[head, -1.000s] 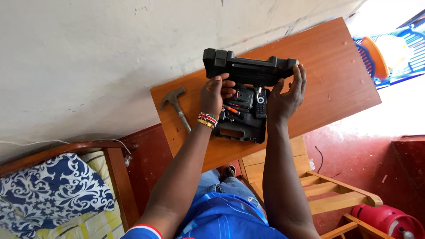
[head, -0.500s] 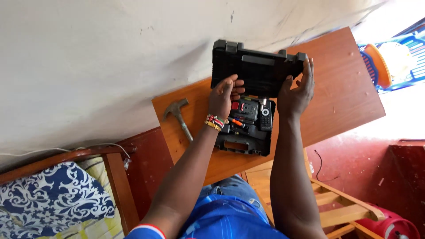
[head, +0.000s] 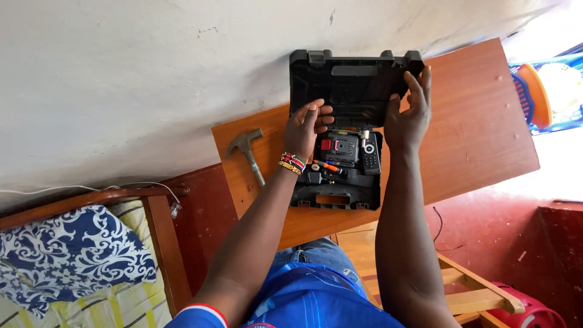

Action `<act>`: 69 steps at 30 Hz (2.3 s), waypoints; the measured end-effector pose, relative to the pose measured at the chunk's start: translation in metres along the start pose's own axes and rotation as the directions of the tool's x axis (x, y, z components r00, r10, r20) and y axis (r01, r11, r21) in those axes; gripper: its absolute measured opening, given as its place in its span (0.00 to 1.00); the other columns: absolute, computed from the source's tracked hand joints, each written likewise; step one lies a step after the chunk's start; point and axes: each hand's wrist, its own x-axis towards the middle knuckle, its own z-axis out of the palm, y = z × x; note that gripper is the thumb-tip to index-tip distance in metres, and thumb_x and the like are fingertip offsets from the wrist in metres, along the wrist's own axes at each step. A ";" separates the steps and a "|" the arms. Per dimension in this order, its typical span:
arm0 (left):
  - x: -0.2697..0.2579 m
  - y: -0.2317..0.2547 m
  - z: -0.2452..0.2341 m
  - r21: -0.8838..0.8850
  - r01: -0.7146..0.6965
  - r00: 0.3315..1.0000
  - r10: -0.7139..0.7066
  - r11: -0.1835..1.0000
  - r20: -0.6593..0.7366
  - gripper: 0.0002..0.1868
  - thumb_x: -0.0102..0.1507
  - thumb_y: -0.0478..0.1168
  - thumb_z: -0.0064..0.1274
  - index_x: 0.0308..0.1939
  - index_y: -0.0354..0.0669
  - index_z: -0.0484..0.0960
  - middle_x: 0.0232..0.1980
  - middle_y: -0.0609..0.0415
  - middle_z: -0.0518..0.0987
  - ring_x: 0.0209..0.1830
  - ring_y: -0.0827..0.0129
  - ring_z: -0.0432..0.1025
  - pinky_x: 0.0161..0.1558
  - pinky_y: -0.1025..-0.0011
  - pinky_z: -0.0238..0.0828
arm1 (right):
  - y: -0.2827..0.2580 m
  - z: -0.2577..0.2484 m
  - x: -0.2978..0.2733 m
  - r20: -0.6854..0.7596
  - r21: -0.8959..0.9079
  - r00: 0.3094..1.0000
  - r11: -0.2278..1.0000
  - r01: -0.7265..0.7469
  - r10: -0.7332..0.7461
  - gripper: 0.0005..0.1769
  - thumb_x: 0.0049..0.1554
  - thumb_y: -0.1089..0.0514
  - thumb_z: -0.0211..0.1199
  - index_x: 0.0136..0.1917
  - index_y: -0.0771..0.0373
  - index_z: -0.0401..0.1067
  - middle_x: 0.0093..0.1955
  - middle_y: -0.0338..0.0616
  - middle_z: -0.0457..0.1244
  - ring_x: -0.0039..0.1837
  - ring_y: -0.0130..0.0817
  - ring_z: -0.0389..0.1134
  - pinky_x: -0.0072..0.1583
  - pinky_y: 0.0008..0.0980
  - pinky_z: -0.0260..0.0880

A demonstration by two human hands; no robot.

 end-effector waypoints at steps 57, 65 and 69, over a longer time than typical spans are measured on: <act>-0.113 -0.118 0.002 0.262 0.314 0.911 -0.368 0.912 0.187 0.20 0.72 0.47 0.43 0.59 0.37 0.80 0.53 0.52 0.85 0.51 0.67 0.81 0.50 0.68 0.78 | 0.039 0.009 -0.187 0.102 -0.334 0.771 0.752 -0.568 0.628 0.35 0.48 0.51 0.69 0.67 0.61 0.68 0.52 0.55 0.69 0.57 0.55 0.71 0.59 0.47 0.70; -0.150 -0.129 0.021 0.434 0.222 0.938 -0.312 0.873 0.147 0.21 0.72 0.48 0.47 0.56 0.35 0.83 0.44 0.52 0.86 0.42 0.68 0.79 0.46 0.67 0.78 | 0.057 -0.019 -0.225 0.233 0.214 0.616 0.579 -0.787 0.752 0.22 0.63 0.54 0.48 0.65 0.64 0.71 0.41 0.41 0.66 0.39 0.31 0.65 0.40 0.33 0.65; -0.164 -0.154 0.012 0.231 0.241 0.955 -0.272 0.943 0.114 0.22 0.68 0.52 0.53 0.48 0.32 0.83 0.38 0.53 0.85 0.35 0.71 0.80 0.40 0.69 0.80 | 0.033 -0.034 -0.237 0.375 0.342 0.671 0.578 -0.741 0.639 0.21 0.66 0.54 0.47 0.56 0.70 0.76 0.35 0.41 0.65 0.33 0.28 0.62 0.36 0.29 0.61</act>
